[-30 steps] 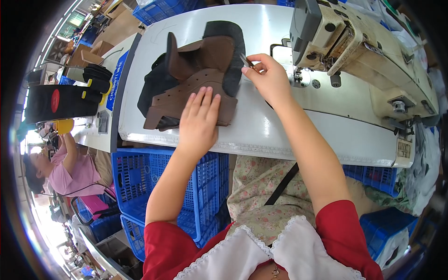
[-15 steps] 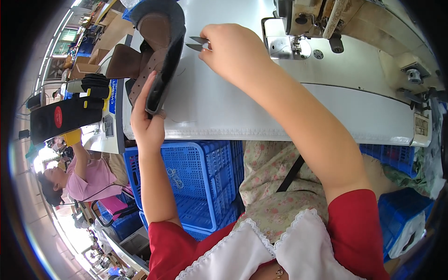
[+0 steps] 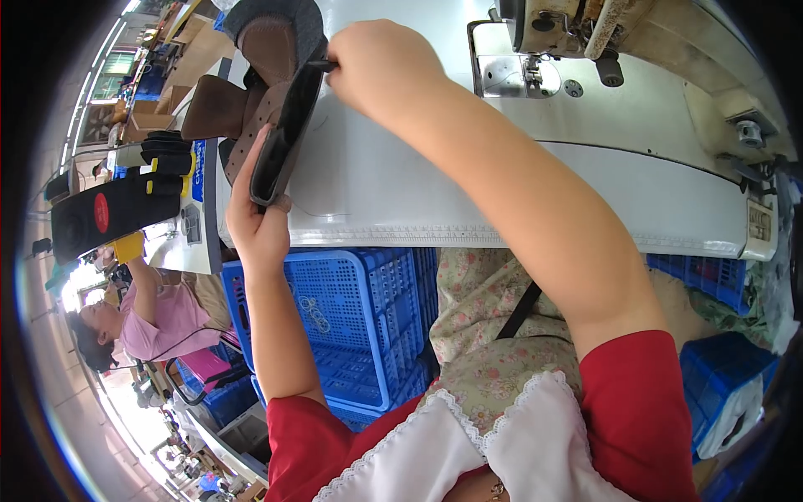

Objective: Sewing leather shoe uppers using an industrial sewing machine.

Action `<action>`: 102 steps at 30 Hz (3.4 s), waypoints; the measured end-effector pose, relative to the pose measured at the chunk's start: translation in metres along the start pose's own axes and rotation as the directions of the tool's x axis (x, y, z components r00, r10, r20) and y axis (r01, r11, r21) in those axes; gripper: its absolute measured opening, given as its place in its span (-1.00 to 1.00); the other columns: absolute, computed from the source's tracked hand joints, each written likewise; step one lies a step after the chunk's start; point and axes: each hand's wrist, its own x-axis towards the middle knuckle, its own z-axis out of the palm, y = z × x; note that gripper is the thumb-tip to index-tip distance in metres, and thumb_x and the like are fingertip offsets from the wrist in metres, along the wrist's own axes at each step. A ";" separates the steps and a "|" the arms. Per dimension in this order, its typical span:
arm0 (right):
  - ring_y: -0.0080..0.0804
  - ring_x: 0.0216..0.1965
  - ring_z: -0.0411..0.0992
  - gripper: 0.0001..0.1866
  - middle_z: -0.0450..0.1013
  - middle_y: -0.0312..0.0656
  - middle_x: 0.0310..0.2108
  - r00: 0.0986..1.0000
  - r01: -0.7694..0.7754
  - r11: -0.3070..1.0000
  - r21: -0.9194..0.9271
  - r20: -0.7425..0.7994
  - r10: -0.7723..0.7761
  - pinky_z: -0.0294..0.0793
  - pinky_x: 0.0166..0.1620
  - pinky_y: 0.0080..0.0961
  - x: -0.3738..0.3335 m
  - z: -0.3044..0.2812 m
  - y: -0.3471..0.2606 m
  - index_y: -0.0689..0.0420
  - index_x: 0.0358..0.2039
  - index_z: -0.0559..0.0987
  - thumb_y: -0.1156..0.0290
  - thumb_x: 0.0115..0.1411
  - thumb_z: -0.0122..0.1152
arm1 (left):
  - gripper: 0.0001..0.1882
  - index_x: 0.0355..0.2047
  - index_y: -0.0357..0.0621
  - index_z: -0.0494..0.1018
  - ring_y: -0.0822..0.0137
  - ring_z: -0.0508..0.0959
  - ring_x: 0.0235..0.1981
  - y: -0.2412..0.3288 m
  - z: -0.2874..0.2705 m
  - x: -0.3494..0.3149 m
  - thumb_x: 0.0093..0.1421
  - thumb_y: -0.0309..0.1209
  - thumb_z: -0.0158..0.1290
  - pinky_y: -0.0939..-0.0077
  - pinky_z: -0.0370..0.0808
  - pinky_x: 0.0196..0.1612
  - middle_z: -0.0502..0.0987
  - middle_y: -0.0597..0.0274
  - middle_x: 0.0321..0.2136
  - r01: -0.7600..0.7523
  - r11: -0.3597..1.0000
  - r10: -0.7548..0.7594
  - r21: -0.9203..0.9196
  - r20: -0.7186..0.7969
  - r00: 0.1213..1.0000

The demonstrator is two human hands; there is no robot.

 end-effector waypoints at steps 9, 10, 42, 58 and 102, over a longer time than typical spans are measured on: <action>-0.06 -0.30 0.54 -0.73 0.56 -0.04 -0.33 0.938 -0.346 0.925 0.156 0.059 0.341 0.53 -0.16 -0.27 -0.043 -0.008 0.043 0.17 -0.24 0.60 0.38 0.02 0.19 | -0.43 0.00 -0.40 0.42 0.35 0.52 -0.13 -0.017 -0.047 -0.011 -0.12 -0.77 -0.09 0.53 0.40 0.00 0.53 0.14 -0.14 0.020 0.980 -0.099 -0.200 -0.391 0.915; -0.08 -0.22 0.52 -0.75 0.54 -0.03 -0.25 0.959 -0.284 0.951 0.119 0.038 0.282 0.51 -0.11 -0.27 -0.039 0.001 0.045 0.16 -0.23 0.60 0.41 0.05 0.17 | -0.44 -0.01 -0.41 0.43 0.34 0.53 -0.13 -0.015 -0.058 -0.015 -0.12 -0.77 -0.10 0.50 0.42 0.00 0.55 0.10 -0.16 -0.027 0.970 -0.082 -0.241 -0.429 0.900; -0.16 0.26 0.24 -0.50 0.30 -0.15 0.23 0.511 0.853 0.492 -0.176 0.471 -0.719 0.24 0.21 -0.18 -0.135 0.030 0.031 0.05 0.09 0.50 0.62 0.11 -0.05 | -0.49 0.09 -0.16 0.44 0.03 0.39 0.18 -0.039 -0.027 -0.431 0.07 -0.39 0.09 0.13 0.25 0.27 0.45 -0.02 0.11 0.756 0.437 -0.498 0.488 -0.569 0.655; -0.11 0.29 0.21 -0.47 0.22 0.01 0.29 0.414 0.843 0.537 0.037 0.594 -0.690 0.17 0.30 -0.36 0.009 0.070 0.115 0.13 0.20 0.42 0.67 0.21 -0.13 | -0.57 -0.11 -0.21 0.58 -0.02 0.49 0.07 0.096 0.463 -0.836 0.03 -0.27 0.09 0.24 0.41 0.11 0.54 -0.13 -0.03 0.025 -0.530 -0.523 -0.848 0.303 -0.796; -0.07 -0.09 0.44 -0.77 0.52 -0.06 -0.21 0.362 0.866 0.474 0.162 0.451 -0.816 0.38 0.01 -0.19 -0.202 -0.046 -0.068 0.19 -0.19 0.60 0.41 0.20 0.05 | -0.80 -0.54 -0.31 0.43 0.35 0.30 -0.60 0.181 0.018 -0.603 0.05 -0.39 0.05 0.32 0.32 -0.48 0.34 0.03 -0.65 0.975 0.222 -0.470 0.000 -0.876 0.107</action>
